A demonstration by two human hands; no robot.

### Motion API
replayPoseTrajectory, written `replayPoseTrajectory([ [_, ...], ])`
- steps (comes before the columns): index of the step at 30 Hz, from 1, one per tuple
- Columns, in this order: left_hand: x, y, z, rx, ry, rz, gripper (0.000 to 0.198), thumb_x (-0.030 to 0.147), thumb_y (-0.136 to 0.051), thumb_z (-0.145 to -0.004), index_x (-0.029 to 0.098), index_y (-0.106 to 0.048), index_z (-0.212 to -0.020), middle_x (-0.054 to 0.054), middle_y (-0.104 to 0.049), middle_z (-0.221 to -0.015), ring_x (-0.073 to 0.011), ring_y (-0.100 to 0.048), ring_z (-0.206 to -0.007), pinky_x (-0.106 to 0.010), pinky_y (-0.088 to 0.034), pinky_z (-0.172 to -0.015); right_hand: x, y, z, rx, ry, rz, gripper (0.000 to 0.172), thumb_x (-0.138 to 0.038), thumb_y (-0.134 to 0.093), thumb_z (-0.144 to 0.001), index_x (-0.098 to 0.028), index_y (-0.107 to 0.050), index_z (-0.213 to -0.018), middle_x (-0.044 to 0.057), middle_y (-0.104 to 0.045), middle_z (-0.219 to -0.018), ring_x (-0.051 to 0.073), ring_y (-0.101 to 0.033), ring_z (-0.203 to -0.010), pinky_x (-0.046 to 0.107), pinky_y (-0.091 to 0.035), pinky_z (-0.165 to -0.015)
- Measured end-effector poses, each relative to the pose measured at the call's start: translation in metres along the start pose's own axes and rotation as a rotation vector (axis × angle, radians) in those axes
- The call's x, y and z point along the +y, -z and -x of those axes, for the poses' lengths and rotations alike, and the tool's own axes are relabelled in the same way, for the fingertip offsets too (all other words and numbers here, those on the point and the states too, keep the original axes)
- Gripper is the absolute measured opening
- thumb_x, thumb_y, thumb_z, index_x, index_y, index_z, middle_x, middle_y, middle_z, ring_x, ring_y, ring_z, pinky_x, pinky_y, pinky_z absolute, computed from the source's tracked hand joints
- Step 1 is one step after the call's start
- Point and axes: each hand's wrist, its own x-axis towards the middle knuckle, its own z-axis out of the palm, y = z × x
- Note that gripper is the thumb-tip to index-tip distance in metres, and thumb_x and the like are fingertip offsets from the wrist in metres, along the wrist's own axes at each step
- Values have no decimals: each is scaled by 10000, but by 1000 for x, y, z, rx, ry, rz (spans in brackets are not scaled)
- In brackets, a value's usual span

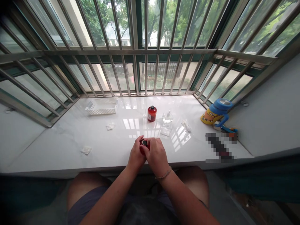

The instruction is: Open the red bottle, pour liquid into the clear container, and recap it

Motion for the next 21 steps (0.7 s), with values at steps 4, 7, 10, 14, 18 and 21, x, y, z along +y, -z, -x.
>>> replayPoseTrajectory([
  [4,1,0,-1,4,0,-17,601,324,-721,-937,210,-497,-1483,-155,-702,-1363,-334,-690,-1273,-544,-573,-1119,-4,-1,-2,14,-15,21,132,-289,-682,-1020,-268,-559,-1064,83,-680,-999,306,-632,-966,478,-584,-847],
  [7,2,0,-1,3,6,-18,617,318,-736,-924,201,-495,-1479,-160,-701,-1361,-336,-691,-1268,-546,-573,-1113,-6,-2,-3,26,-23,32,157,-310,-691,-1018,-273,-547,-1066,86,-686,-1010,316,-643,-976,485,-586,-844],
  [10,2,0,-1,9,9,-13,638,325,-770,-909,211,-496,-1473,-149,-707,-1345,-331,-701,-1245,-545,-575,-1105,-6,-1,-1,38,-9,25,176,-321,-701,-1022,-273,-542,-1080,85,-690,-1028,313,-646,-985,492,-593,-861],
  [14,1,0,-1,8,0,-14,782,316,-888,-816,219,-488,-1480,-147,-677,-1394,-336,-687,-1261,-535,-573,-1103,2,10,2,8,-7,-29,373,-365,-790,-970,-271,-560,-1248,97,-695,-1174,313,-645,-1081,499,-599,-931],
  [18,3,3,-1,-43,26,11,897,265,-954,-755,258,-464,-1506,-110,-659,-1413,-322,-664,-1296,-525,-543,-1143,20,27,5,9,-84,-55,419,-438,-783,-970,-274,-576,-1296,101,-680,-1267,303,-647,-1072,501,-594,-946],
  [21,4,8,0,-63,-7,23,976,330,-1004,-735,281,-432,-1525,-113,-628,-1466,-330,-626,-1358,-539,-516,-1181,31,37,8,23,-126,-66,357,-469,-759,-984,-260,-606,-1229,96,-690,-1229,292,-654,-1039,492,-592,-934],
])
